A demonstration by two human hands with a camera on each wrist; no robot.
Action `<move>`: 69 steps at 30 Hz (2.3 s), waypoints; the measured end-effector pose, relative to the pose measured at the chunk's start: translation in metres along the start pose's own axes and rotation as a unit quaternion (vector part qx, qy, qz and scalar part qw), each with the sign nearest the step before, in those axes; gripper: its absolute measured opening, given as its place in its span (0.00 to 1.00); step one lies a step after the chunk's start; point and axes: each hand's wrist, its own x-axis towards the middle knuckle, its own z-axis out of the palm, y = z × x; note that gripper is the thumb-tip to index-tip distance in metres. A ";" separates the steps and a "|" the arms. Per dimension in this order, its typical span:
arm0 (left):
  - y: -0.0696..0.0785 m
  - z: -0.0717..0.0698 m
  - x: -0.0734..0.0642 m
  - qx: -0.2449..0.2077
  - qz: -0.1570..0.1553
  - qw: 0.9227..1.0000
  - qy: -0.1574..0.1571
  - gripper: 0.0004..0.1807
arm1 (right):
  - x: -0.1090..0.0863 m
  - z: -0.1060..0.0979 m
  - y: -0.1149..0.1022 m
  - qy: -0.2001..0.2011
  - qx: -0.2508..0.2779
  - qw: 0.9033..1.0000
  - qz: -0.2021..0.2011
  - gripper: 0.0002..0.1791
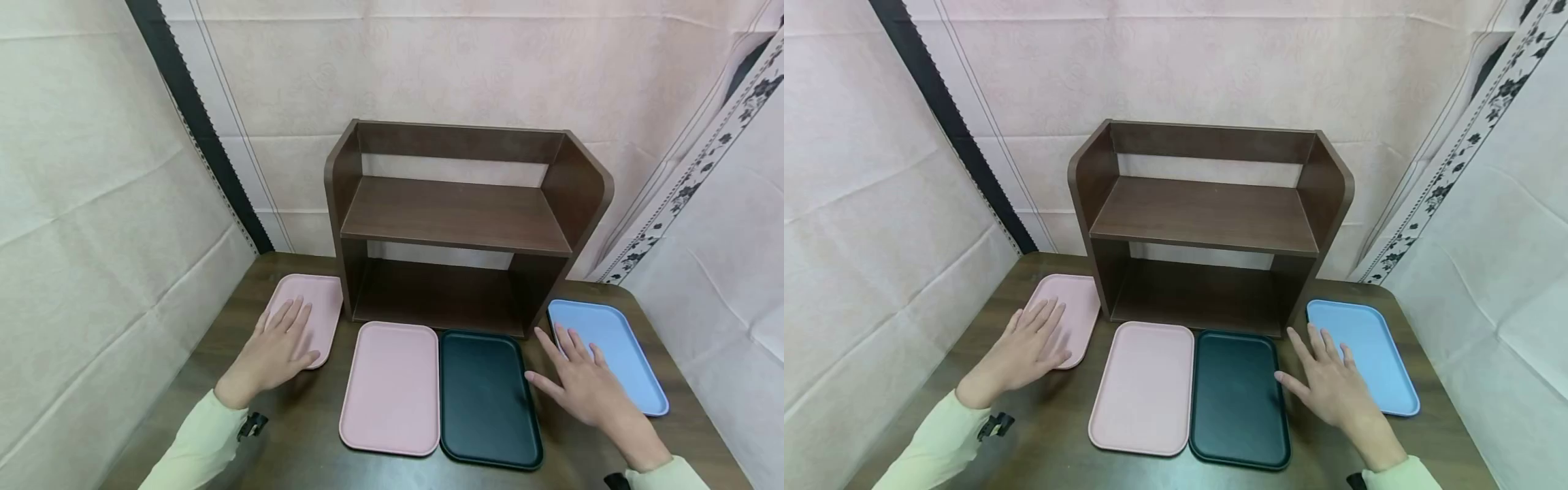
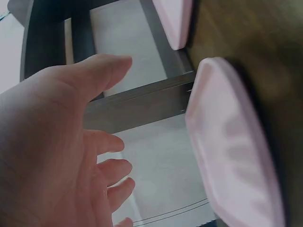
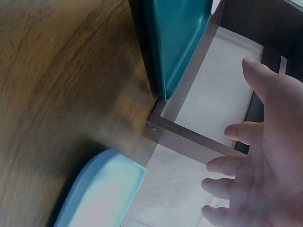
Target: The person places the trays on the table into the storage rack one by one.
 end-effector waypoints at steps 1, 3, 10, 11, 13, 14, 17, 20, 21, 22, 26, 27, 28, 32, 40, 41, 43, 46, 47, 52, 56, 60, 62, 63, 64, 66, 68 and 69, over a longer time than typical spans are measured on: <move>0.000 -0.004 0.001 0.002 0.003 1.000 0.000 0.48 | 0.000 -0.002 0.000 0.001 -0.003 1.000 -0.005 0.49; -0.001 -0.014 0.004 0.003 0.007 1.000 -0.004 0.48 | -0.001 -0.006 0.001 0.006 -0.007 1.000 -0.018 0.48; -0.001 -0.056 0.018 -0.013 0.029 0.999 -0.006 0.49 | -0.007 -0.022 -0.003 0.025 0.011 0.998 -0.055 0.41; 0.000 -0.063 0.019 -0.013 0.034 0.999 -0.004 0.50 | -0.007 -0.024 -0.003 0.017 0.017 0.998 -0.054 0.40; 0.002 -0.077 0.022 -0.013 0.047 0.999 0.008 0.49 | -0.007 -0.028 -0.005 -0.008 0.031 0.998 -0.048 0.38; 0.003 -0.085 0.024 -0.013 0.052 0.998 0.011 0.49 | -0.007 -0.030 -0.006 -0.024 0.041 0.998 -0.043 0.36; 0.008 -0.106 0.030 -0.017 0.062 0.998 0.014 0.50 | -0.008 -0.033 -0.008 -0.065 0.073 0.995 -0.031 0.26; 0.012 -0.125 0.036 -0.020 0.065 0.998 0.007 0.50 | -0.009 -0.031 -0.011 -0.096 0.111 0.989 -0.021 0.18; 0.013 -0.131 0.038 -0.021 0.066 0.998 0.006 0.50 | -0.009 -0.029 -0.011 -0.101 0.121 0.987 -0.021 0.18; 0.014 -0.137 0.040 -0.020 0.067 0.998 0.004 0.50 | -0.010 -0.028 -0.011 -0.105 0.130 0.986 -0.020 0.19; 0.018 -0.156 0.051 -0.009 0.077 0.997 0.012 0.50 | -0.012 -0.018 -0.013 -0.129 0.162 0.978 -0.004 0.21; 0.019 -0.161 0.054 -0.004 0.076 0.997 0.013 0.50 | -0.012 -0.015 -0.014 -0.136 0.169 0.976 0.003 0.20; 0.020 -0.165 0.057 -0.001 0.077 0.997 0.015 0.49 | -0.013 -0.012 -0.014 -0.144 0.175 0.974 0.013 0.19; 0.025 -0.180 0.070 0.008 0.076 0.997 0.019 0.49 | -0.016 -0.002 -0.015 -0.163 0.193 0.967 0.039 0.14; 0.030 -0.203 0.092 0.026 0.068 0.997 0.031 0.49 | -0.022 0.011 -0.012 -0.179 0.212 0.960 0.049 0.14; 0.030 -0.205 0.095 0.026 0.068 0.997 0.034 0.49 | -0.022 0.013 -0.012 -0.182 0.217 0.958 0.046 0.14; 0.032 -0.209 0.100 0.026 0.068 0.997 0.040 0.50 | -0.024 0.016 -0.010 -0.190 0.232 0.953 0.035 0.15; 0.035 -0.212 0.110 0.029 0.070 0.996 0.052 0.49 | -0.026 0.020 -0.007 -0.197 0.253 0.947 0.018 0.15; 0.036 -0.212 0.113 0.031 0.071 0.996 0.055 0.49 | -0.027 0.022 -0.006 -0.200 0.262 0.944 0.013 0.15; 0.039 -0.210 0.129 0.041 0.079 0.994 0.067 0.48 | -0.027 0.028 -0.004 -0.210 0.294 0.932 0.018 0.16; 0.037 -0.203 0.135 0.062 0.082 0.991 0.081 0.48 | -0.027 0.033 -0.003 -0.215 0.322 0.921 0.037 0.14; 0.034 -0.196 0.139 0.087 0.097 0.984 0.120 0.47 | -0.027 0.037 0.001 -0.223 0.346 0.910 0.045 0.11; 0.033 -0.193 0.141 0.096 0.107 0.979 0.141 0.46 | -0.027 0.039 0.005 -0.229 0.359 0.904 0.045 0.10; 0.033 -0.191 0.142 0.101 0.113 0.977 0.150 0.46 | -0.027 0.040 0.008 -0.232 0.368 0.899 0.045 0.10; 0.032 -0.190 0.143 0.103 0.117 0.975 0.157 0.46 | -0.027 0.040 0.009 -0.236 0.380 0.893 0.043 0.10; 0.031 -0.188 0.144 0.105 0.121 0.973 0.165 0.46 | -0.028 0.042 0.013 -0.245 0.406 0.880 0.037 0.09; 0.031 -0.186 0.145 0.104 0.124 0.972 0.168 0.46 | -0.030 0.043 0.016 -0.251 0.431 0.866 0.029 0.09; 0.030 -0.185 0.145 0.103 0.124 0.973 0.168 0.46 | -0.030 0.044 0.017 -0.254 0.442 0.860 0.027 0.09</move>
